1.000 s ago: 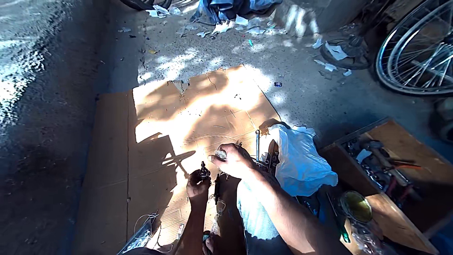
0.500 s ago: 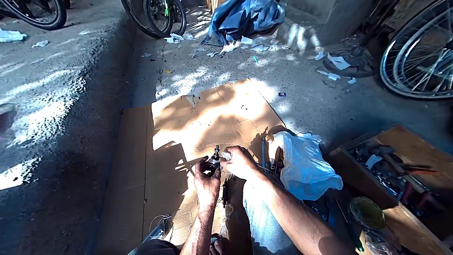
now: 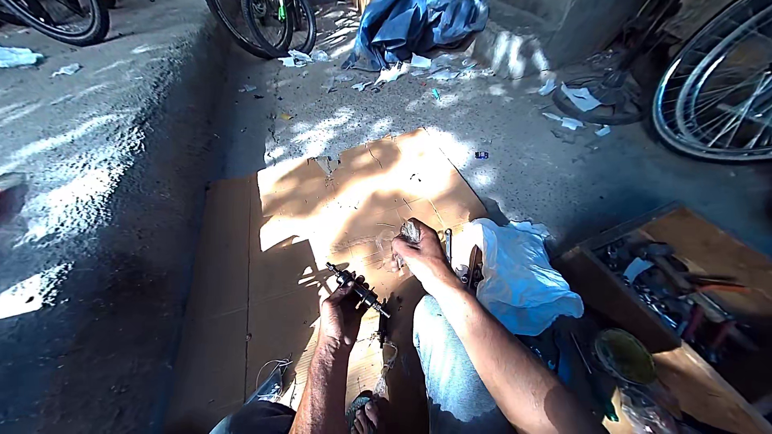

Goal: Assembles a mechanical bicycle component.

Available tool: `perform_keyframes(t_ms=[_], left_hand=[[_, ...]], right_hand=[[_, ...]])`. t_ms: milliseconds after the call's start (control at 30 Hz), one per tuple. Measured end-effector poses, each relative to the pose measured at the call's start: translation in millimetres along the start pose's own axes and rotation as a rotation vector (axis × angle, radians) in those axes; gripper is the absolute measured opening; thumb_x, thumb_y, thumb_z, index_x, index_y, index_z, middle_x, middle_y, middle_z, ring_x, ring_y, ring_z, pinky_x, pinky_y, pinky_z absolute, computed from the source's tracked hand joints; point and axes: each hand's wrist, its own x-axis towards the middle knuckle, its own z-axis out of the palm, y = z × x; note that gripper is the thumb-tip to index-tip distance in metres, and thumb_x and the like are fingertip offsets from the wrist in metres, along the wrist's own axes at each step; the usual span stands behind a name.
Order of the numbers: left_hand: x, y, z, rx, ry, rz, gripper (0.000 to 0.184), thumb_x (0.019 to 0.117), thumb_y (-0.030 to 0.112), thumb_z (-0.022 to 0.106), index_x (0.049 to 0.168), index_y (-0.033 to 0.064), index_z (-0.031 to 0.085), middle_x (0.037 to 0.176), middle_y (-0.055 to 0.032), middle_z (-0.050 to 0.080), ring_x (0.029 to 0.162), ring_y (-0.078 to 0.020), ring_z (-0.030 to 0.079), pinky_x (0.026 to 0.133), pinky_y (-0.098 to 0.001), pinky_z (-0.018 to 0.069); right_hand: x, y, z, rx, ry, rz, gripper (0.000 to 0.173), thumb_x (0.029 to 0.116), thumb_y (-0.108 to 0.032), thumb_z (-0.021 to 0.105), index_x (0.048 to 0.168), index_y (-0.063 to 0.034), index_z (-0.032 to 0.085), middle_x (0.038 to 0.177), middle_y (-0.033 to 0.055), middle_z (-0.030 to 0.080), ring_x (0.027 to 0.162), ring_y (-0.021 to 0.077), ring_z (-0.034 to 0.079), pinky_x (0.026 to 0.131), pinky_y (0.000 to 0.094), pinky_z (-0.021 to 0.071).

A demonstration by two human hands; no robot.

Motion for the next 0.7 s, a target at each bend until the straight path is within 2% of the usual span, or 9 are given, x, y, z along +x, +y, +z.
perform_keyframes(t_ms=[67,133,200,300,367,467,533,633,700], left_hand=[[0.0,1.8,1.1,-0.054,-0.037,0.025,0.029,0.1050,0.017,0.041,0.122,0.0036,0.060,0.108,-0.0164,0.068,0.095,-0.0292,0.068,0.087,-0.0491,0.0565],[-2.0,2.9,4.0,-0.103,-0.054,0.036,0.030,0.1053,0.018,0.040,0.123,0.0033,0.059,0.109,-0.0171,0.067,0.096,-0.0303,0.069,0.086,-0.0495,0.0574],[-3.0,3.9,7.1,-0.144,-0.069,0.037,0.030,0.1058,0.020,0.040,0.124,0.0052,0.060,0.111,-0.0166,0.068,0.097,-0.0297,0.069,0.086,-0.0488,0.0577],[1.9,5.2,7.4,-0.020,-0.001,0.069,0.031,0.1066,0.020,0.046,0.131,0.0054,0.058,0.116,-0.0168,0.068,0.099,-0.0291,0.069,0.087,-0.0477,0.0579],[9.8,0.8,1.1,0.262,0.180,0.125,0.030,0.1040,0.016,0.059,0.130,0.0014,0.061,0.112,-0.0191,0.072,0.094,-0.0308,0.072,0.081,-0.0480,0.0610],[34.3,-25.2,-32.7,0.847,0.375,0.154,0.036,0.0951,0.016,0.073,0.125,-0.0011,0.064,0.098,-0.0198,0.072,0.077,-0.0294,0.071,0.072,-0.0483,0.0612],[46.6,-46.5,-60.4,1.160,0.413,0.039,0.041,0.0933,0.021,0.073,0.129,0.0034,0.065,0.105,-0.0185,0.073,0.088,-0.0317,0.072,0.082,-0.0528,0.0589],[52.3,-74.3,-89.1,1.361,0.353,-0.053,0.044,0.0934,0.020,0.071,0.134,0.0062,0.062,0.112,-0.0180,0.072,0.102,-0.0339,0.071,0.091,-0.0551,0.0555],[50.0,-82.3,-97.9,1.413,0.289,-0.049,0.047,0.0968,0.017,0.064,0.142,0.0048,0.056,0.118,-0.0172,0.072,0.108,-0.0337,0.070,0.097,-0.0547,0.0539]], right_hand=[[-0.1,0.7,-2.0,-0.227,-0.070,0.026,0.020,0.0981,-0.020,0.062,0.112,-0.0059,0.060,0.080,0.0103,0.060,0.054,0.0194,0.057,0.050,0.0371,0.0523],[2.1,5.6,-2.5,-0.497,-0.202,0.056,0.028,0.1031,-0.029,0.061,0.124,-0.0105,0.057,0.098,0.0115,0.067,0.083,0.0237,0.067,0.075,0.0475,0.0562],[5.5,14.6,-1.3,-0.568,-0.266,0.018,0.022,0.1025,-0.023,0.059,0.120,-0.0120,0.064,0.104,0.0100,0.070,0.098,0.0239,0.068,0.087,0.0515,0.0555],[7.6,12.7,-1.4,-0.492,-0.222,-0.010,0.020,0.1047,-0.019,0.053,0.104,-0.0117,0.072,0.093,0.0059,0.069,0.089,0.0193,0.066,0.079,0.0463,0.0534],[6.7,9.3,-2.7,-0.455,-0.166,0.003,0.033,0.1072,-0.035,0.053,0.093,-0.0104,0.069,0.082,0.0050,0.064,0.078,0.0185,0.062,0.072,0.0448,0.0508],[3.7,9.3,-5.2,-0.448,-0.134,0.021,0.054,0.1019,-0.059,0.052,0.083,-0.0103,0.063,0.069,0.0055,0.054,0.064,0.0203,0.054,0.061,0.0449,0.0458],[0.3,6.3,-5.1,-0.442,-0.143,0.063,0.061,0.1004,-0.067,0.046,0.084,-0.0119,0.064,0.070,0.0053,0.054,0.063,0.0205,0.053,0.060,0.0446,0.0448],[-6.6,0.7,-3.2,-0.425,-0.130,0.115,0.066,0.0982,-0.074,0.040,0.087,-0.0140,0.064,0.066,0.0056,0.050,0.053,0.0192,0.046,0.049,0.0388,0.0381],[2.3,7.8,-2.9,-0.447,-0.156,0.118,0.064,0.1003,-0.071,0.040,0.089,-0.0131,0.065,0.070,0.0058,0.053,0.061,0.0207,0.052,0.057,0.0430,0.0436]])
